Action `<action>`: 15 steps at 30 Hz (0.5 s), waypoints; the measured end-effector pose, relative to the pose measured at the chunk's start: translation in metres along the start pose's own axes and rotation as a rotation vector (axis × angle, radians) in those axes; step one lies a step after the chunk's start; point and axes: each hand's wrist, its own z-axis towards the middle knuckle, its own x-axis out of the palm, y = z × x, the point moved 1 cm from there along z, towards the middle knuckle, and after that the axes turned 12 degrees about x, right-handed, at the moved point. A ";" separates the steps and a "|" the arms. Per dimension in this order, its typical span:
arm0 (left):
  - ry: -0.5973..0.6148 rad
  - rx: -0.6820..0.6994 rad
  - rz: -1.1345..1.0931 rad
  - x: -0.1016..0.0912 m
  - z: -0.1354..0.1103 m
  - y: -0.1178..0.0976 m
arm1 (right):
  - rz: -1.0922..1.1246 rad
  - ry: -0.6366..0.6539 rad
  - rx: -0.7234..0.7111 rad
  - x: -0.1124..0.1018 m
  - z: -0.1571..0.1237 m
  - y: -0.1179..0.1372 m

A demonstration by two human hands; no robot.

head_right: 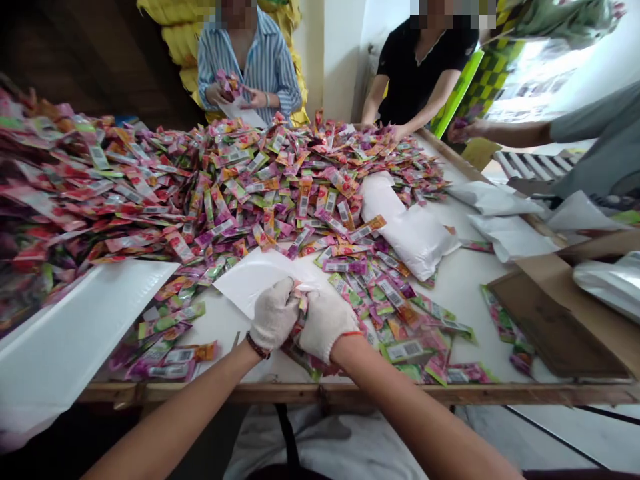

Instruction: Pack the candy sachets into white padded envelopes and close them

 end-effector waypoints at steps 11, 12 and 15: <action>0.036 0.081 0.097 -0.010 0.002 0.013 | -0.206 0.005 0.019 -0.011 -0.005 0.002; 0.027 0.081 0.108 -0.014 0.002 0.013 | -0.207 0.045 0.012 -0.016 0.002 0.004; 0.012 0.066 -0.002 -0.019 0.000 0.005 | -0.216 0.133 -0.007 -0.022 0.019 0.015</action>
